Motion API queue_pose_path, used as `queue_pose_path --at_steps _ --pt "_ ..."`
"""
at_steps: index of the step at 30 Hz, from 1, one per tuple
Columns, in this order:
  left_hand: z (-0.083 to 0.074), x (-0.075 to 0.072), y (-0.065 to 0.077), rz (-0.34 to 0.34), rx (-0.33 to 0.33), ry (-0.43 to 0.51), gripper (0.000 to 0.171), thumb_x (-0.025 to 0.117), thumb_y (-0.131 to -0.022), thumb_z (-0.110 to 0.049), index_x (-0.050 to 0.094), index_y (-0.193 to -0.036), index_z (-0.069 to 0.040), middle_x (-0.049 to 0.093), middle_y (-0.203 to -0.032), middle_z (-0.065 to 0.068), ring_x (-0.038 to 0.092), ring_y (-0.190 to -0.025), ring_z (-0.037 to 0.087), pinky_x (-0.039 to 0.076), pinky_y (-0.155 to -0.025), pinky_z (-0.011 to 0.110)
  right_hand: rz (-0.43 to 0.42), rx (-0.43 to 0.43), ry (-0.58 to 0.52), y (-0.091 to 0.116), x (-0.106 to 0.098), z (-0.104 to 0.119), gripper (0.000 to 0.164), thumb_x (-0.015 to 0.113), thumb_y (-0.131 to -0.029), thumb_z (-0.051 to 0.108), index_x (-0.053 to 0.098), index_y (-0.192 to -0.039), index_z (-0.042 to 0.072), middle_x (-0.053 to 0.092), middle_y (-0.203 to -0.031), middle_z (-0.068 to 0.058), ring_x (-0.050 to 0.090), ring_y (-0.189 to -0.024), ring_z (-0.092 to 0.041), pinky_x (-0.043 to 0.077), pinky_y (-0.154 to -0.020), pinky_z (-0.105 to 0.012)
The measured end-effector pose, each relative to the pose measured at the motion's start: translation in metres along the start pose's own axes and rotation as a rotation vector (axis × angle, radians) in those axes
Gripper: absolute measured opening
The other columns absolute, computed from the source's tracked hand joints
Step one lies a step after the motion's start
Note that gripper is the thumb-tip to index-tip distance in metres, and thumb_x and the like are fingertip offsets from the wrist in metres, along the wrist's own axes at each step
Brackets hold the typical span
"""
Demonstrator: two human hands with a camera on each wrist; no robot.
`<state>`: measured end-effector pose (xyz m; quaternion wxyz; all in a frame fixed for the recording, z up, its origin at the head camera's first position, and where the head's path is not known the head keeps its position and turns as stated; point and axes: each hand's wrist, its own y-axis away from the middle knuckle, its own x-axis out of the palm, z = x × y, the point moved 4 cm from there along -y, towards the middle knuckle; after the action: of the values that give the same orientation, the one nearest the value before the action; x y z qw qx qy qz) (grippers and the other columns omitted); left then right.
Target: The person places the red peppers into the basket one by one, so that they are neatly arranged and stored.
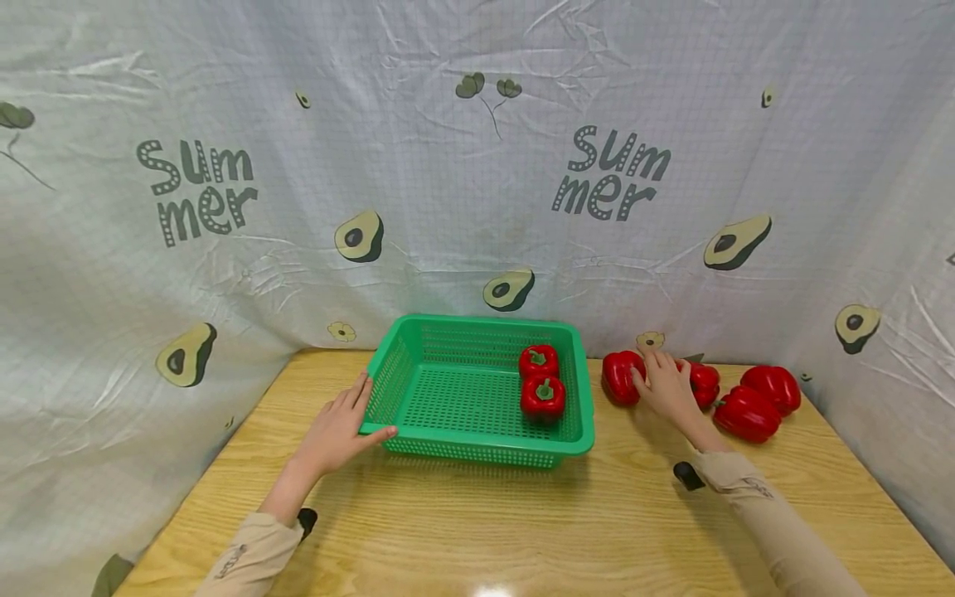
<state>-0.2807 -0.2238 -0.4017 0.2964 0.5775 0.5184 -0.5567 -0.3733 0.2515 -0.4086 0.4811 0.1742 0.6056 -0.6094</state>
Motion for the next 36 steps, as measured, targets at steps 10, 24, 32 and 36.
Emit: queue_pose_path --at_steps 10,24,32,36 --pt "0.001 0.001 -0.001 -0.012 0.0 -0.006 0.092 0.05 -0.081 -0.058 0.018 -0.14 0.005 0.016 -0.147 0.021 0.029 -0.129 0.041 0.029 -0.1 0.055 0.126 0.056 0.012 -0.011 0.021 -0.009 0.045 0.046 -0.092 0.025 0.041 -0.128 -0.001 0.042 -0.129 -0.022 0.038 -0.115 -0.042 0.02 -0.089 -0.062" --pt "0.0 -0.001 -0.001 0.002 -0.003 -0.016 0.092 0.049 -0.082 -0.058 0.017 -0.141 0.005 0.015 -0.148 0.022 0.029 -0.128 0.041 0.031 -0.098 0.055 0.157 0.064 0.07 -0.016 0.036 -0.011 0.044 0.044 -0.092 0.029 0.044 -0.125 0.0 0.044 -0.126 -0.021 0.041 -0.114 -0.039 0.024 -0.087 -0.06" --pt "-0.001 -0.001 -0.002 0.006 -0.005 -0.02 0.092 0.048 -0.082 -0.059 0.017 -0.141 0.005 0.014 -0.148 0.021 0.028 -0.129 0.041 0.031 -0.098 0.056 0.218 0.104 0.093 -0.017 0.042 -0.016 0.046 0.041 -0.093 0.035 0.039 -0.127 0.004 0.041 -0.127 -0.02 0.036 -0.115 -0.042 0.022 -0.088 -0.062" --pt "0.0 -0.001 -0.002 0.004 -0.004 -0.021 0.092 0.048 -0.082 -0.058 0.017 -0.141 0.005 0.013 -0.148 0.021 0.028 -0.129 0.042 0.031 -0.098 0.056 0.211 0.101 0.101 -0.017 0.042 -0.017 0.05 0.042 -0.092 0.039 0.038 -0.129 0.004 0.041 -0.127 -0.021 0.037 -0.114 -0.044 0.022 -0.086 -0.062"
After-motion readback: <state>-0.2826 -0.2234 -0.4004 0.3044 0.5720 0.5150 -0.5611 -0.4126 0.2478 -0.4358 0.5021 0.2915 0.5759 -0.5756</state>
